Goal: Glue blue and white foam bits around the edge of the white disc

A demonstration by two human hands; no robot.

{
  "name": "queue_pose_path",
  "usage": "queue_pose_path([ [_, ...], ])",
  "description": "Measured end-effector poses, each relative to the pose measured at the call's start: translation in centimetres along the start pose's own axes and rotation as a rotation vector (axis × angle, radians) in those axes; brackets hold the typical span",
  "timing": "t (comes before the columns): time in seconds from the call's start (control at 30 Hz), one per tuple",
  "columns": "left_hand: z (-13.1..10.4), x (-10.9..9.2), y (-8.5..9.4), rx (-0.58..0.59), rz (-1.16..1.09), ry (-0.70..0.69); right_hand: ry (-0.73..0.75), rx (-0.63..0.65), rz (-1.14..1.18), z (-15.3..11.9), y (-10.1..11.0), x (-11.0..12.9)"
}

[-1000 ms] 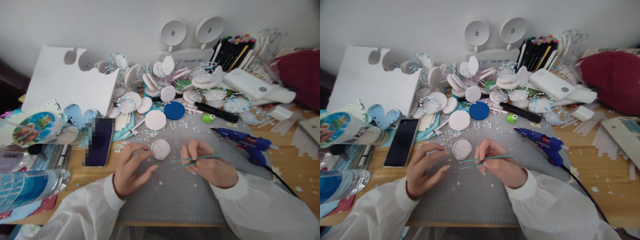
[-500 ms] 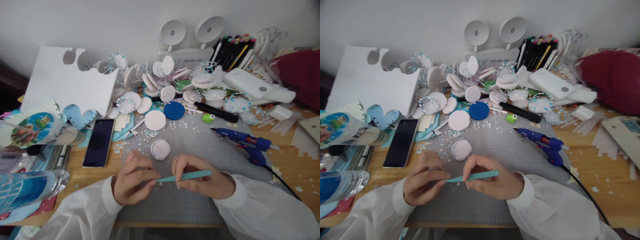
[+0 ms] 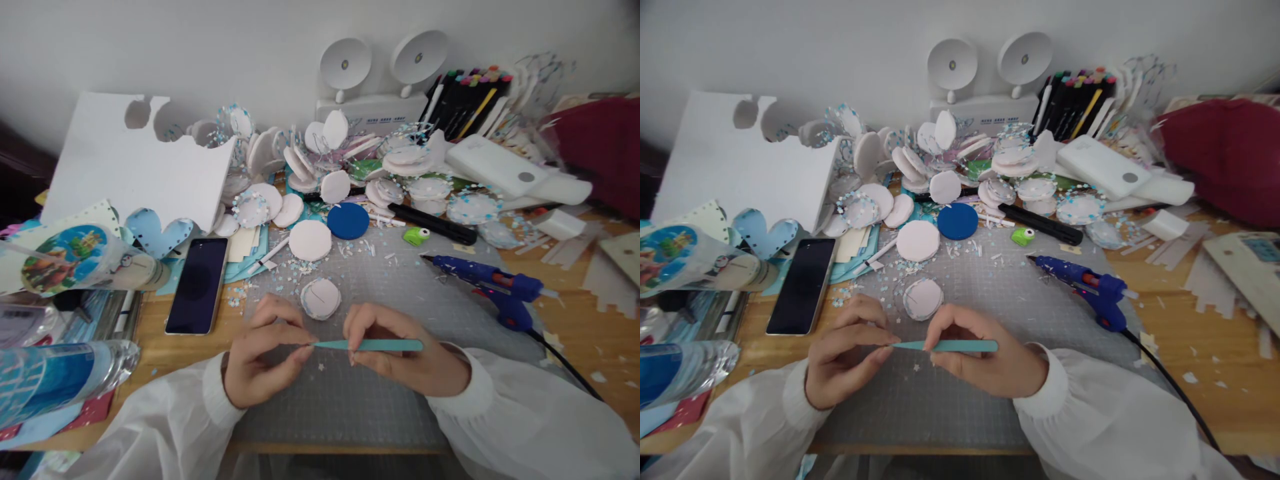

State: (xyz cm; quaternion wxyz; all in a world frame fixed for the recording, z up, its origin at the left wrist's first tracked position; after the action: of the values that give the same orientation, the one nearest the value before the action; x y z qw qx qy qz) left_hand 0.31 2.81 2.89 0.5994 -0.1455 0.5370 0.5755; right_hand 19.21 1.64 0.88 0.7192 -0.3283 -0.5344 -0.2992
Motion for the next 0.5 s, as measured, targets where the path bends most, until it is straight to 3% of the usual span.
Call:
queue_pose_path([
  [0.5, 0.2, 1.3, -0.8, -0.061, -0.437, 0.301, -0.009, -0.027, -0.006, 0.1, 0.1, -0.4],
])
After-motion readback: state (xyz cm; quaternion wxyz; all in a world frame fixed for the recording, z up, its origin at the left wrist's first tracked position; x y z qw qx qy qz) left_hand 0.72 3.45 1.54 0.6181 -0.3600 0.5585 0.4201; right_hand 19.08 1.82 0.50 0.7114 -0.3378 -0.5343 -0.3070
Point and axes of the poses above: each hand's wrist, its own z-axis towards the middle knuckle, its own y-axis out of the back of the hand, x = y × z, the point moved 4 cm from there along z, towards the middle knuckle, and after that the axes turned 8 degrees about y, right-handed, at the moved point
